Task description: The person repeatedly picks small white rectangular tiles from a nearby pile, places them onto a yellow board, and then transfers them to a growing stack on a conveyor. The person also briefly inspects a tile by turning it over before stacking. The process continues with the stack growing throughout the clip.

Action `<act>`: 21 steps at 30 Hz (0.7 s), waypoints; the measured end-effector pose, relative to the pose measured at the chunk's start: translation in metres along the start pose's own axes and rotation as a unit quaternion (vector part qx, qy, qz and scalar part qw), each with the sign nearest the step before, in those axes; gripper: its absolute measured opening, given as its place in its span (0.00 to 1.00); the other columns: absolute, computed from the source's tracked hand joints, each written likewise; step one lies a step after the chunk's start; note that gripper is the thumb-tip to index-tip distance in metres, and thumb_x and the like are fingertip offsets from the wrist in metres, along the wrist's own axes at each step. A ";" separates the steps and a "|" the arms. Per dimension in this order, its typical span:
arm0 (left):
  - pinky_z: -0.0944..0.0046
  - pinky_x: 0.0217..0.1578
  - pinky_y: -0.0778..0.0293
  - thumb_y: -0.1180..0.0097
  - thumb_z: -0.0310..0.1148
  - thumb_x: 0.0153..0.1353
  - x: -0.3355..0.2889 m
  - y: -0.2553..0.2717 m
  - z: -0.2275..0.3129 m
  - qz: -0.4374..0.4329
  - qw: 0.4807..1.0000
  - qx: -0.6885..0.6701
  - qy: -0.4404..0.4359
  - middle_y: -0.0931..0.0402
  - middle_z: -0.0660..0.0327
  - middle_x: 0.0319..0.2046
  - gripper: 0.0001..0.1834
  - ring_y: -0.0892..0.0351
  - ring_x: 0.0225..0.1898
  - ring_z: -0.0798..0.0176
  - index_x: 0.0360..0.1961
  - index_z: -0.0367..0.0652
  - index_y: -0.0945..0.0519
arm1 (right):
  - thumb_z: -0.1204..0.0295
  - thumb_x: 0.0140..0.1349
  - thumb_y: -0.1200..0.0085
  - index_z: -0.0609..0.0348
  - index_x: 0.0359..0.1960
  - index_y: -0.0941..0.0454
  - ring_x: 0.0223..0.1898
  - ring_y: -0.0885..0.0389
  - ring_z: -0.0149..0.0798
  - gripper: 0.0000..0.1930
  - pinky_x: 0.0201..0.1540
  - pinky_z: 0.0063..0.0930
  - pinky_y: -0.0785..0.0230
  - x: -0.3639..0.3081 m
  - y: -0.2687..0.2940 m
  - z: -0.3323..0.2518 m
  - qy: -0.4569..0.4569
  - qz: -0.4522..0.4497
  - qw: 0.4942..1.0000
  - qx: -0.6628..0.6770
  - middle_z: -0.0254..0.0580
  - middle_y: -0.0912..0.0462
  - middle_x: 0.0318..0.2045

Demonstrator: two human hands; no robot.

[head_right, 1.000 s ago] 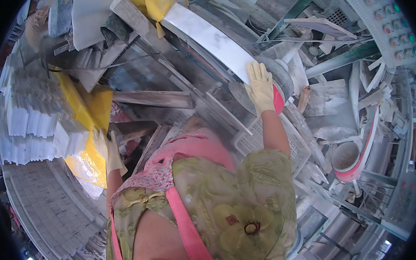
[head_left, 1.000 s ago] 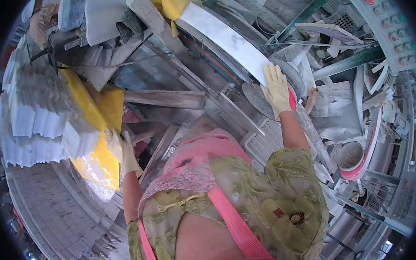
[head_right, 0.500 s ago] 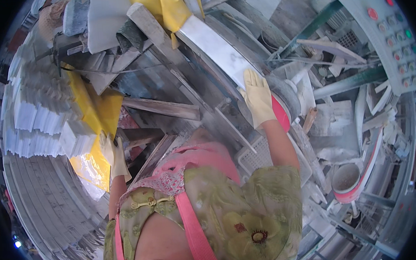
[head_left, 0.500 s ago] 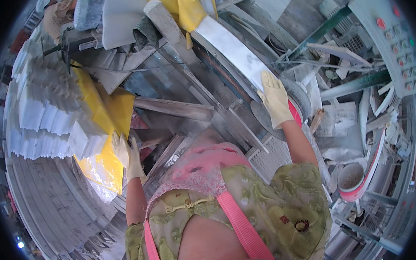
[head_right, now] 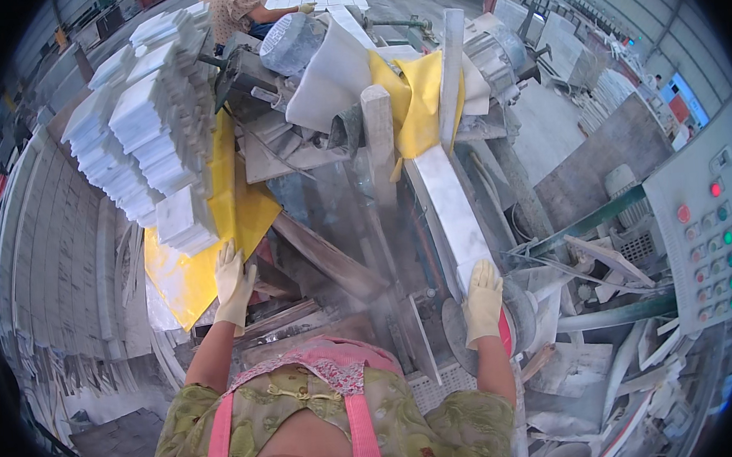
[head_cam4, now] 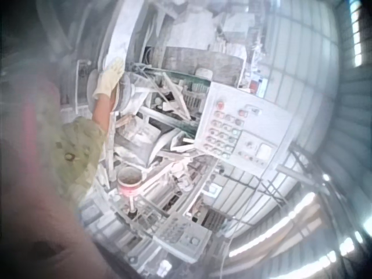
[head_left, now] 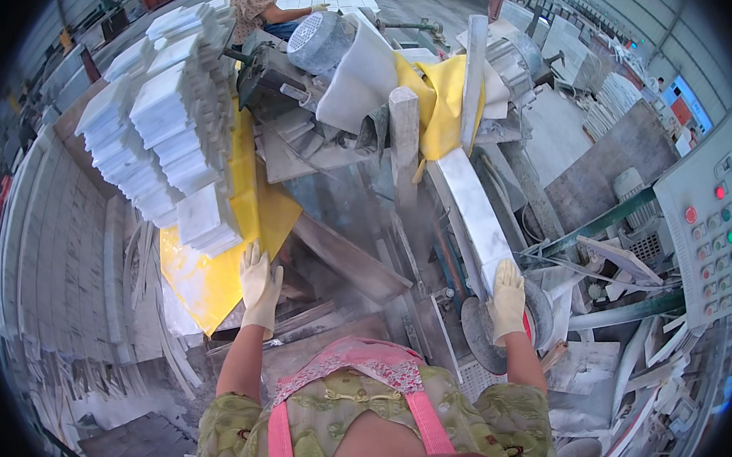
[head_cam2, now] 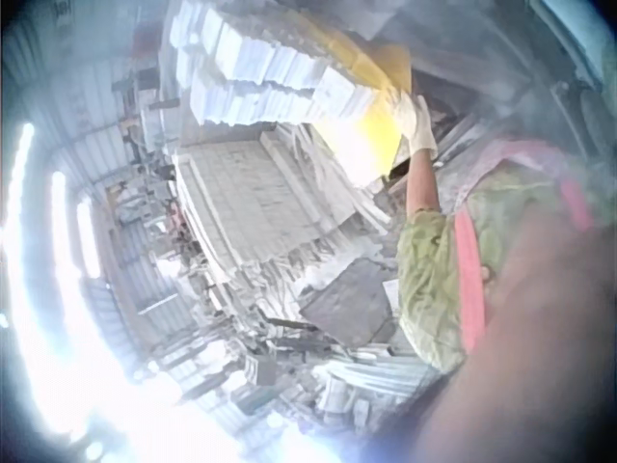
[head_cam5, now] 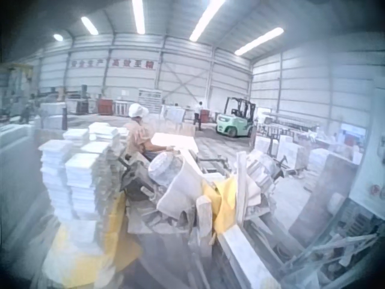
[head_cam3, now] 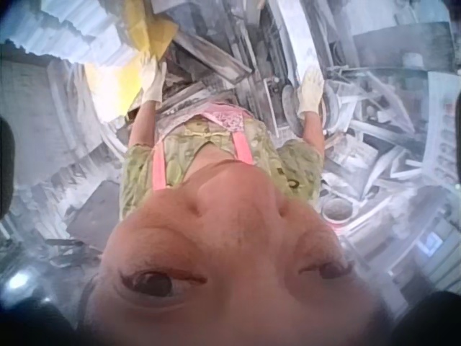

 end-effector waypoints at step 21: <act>0.47 0.66 0.34 0.34 0.34 0.54 -0.006 0.037 0.003 0.078 0.983 -0.160 0.033 0.28 0.39 0.63 0.24 0.30 0.65 0.37 0.52 0.35 0.19 | 0.61 0.58 0.39 0.68 0.44 0.16 0.40 0.13 0.56 0.20 0.44 0.46 0.24 0.069 0.149 -0.082 0.046 0.072 0.933 0.350 0.60 0.14 0.37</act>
Point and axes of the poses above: each hand's wrist, its own x-axis towards the middle knuckle, its own y-axis out of the back of the hand, z = x × y, the point moved 10 cm from there along x, towards the middle knuckle
